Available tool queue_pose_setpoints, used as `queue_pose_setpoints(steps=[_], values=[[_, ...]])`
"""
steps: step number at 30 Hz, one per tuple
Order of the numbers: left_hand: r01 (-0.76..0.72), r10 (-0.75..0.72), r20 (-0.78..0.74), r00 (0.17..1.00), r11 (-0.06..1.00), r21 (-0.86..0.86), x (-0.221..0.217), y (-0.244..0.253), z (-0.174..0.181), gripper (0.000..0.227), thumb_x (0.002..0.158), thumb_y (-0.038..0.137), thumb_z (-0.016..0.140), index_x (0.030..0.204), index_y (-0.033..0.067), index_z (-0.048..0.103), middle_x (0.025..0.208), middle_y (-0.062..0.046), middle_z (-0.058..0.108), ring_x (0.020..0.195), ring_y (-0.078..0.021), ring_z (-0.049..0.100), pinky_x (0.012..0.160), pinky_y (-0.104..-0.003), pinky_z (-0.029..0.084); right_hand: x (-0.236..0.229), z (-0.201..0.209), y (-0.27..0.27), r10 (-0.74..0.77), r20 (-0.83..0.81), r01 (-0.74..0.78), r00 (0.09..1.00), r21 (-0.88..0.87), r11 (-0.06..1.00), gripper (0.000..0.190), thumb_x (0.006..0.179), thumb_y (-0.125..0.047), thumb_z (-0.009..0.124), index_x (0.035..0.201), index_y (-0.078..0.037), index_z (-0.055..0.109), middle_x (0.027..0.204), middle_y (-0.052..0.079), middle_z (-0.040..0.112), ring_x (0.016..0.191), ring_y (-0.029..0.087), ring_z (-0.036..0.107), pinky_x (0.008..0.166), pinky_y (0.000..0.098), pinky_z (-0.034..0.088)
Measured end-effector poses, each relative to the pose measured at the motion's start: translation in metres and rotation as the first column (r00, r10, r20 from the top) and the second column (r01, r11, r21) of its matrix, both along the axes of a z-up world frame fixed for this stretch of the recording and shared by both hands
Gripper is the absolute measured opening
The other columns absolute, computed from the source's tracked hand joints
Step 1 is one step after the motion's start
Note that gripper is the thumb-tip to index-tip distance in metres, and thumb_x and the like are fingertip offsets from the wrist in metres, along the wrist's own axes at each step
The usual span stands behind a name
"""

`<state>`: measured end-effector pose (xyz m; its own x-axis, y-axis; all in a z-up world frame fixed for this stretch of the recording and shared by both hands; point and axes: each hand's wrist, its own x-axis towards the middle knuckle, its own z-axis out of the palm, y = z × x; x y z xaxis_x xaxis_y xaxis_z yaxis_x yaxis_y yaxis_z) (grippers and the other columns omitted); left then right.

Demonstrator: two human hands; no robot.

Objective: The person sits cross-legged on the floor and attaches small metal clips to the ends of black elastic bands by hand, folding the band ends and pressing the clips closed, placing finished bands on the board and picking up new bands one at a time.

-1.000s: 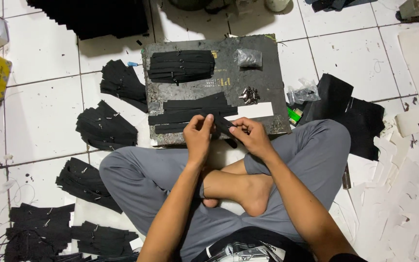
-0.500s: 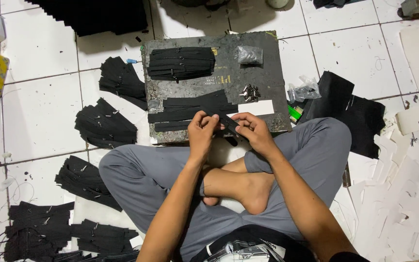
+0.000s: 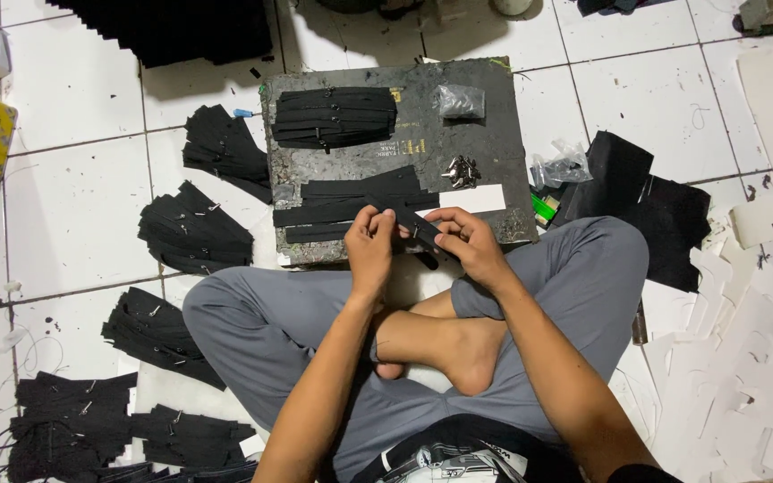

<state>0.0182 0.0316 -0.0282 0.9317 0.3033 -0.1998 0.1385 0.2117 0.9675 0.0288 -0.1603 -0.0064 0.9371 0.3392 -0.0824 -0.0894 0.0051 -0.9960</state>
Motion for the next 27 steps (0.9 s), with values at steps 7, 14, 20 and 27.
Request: queue_pose_setpoints(steps=[7, 14, 20, 27], values=[[-0.038, 0.040, 0.037, 0.999, 0.997, -0.063, 0.001, 0.004, 0.005, 0.021, 0.105, 0.012, 0.054, 0.118, -0.0026, 0.064, 0.078, -0.017, 0.074, 0.069, -0.0197, 0.073, 0.067, -0.030, 0.056, 0.000, 0.005, 0.000, -0.011, -0.011, 0.011, 1.000, -0.001, 1.000, 0.039, 0.086, -0.007, 0.064, 0.125, -0.005, 0.068, 0.073, 0.010, 0.069, 0.067, 0.011, 0.060, 0.064, 0.0230, 0.046], [-0.060, 0.077, 0.077, 0.994, 0.979, -0.194, 0.005, 0.013, 0.007, 0.024, 0.106, 0.013, 0.054, 0.118, -0.0047, 0.064, 0.085, -0.019, 0.072, 0.073, -0.0249, 0.074, 0.071, -0.035, 0.062, 0.000, 0.008, -0.001, -0.047, -0.047, 0.049, 0.998, 0.049, 0.998, 0.040, 0.084, -0.006, 0.064, 0.124, -0.002, 0.068, 0.074, 0.011, 0.070, 0.067, 0.013, 0.062, 0.063, 0.0235, 0.046], [-0.019, 0.019, 0.003, 1.000, 0.997, -0.080, 0.004, 0.006, -0.005, 0.031, 0.085, 0.010, 0.084, 0.114, 0.0048, 0.073, 0.079, -0.009, 0.072, 0.067, -0.0148, 0.071, 0.060, -0.028, 0.059, -0.001, 0.012, -0.002, -0.011, -0.028, 0.012, 1.000, 0.049, 0.999, 0.042, 0.084, -0.006, 0.066, 0.126, -0.001, 0.068, 0.075, 0.013, 0.070, 0.069, 0.015, 0.064, 0.065, 0.0250, 0.048], [-0.099, 0.099, -0.005, 0.995, 0.995, -0.002, 0.005, 0.018, 0.029, 0.019, 0.094, 0.013, 0.075, 0.112, 0.0048, 0.074, 0.070, -0.011, 0.073, 0.060, -0.0118, 0.066, 0.050, -0.022, 0.049, 0.002, 0.005, -0.007, -0.031, -0.036, 0.034, 0.999, 0.082, 0.996, 0.042, 0.085, -0.008, 0.067, 0.126, 0.001, 0.067, 0.076, 0.014, 0.072, 0.071, 0.016, 0.066, 0.066, 0.0259, 0.049]])
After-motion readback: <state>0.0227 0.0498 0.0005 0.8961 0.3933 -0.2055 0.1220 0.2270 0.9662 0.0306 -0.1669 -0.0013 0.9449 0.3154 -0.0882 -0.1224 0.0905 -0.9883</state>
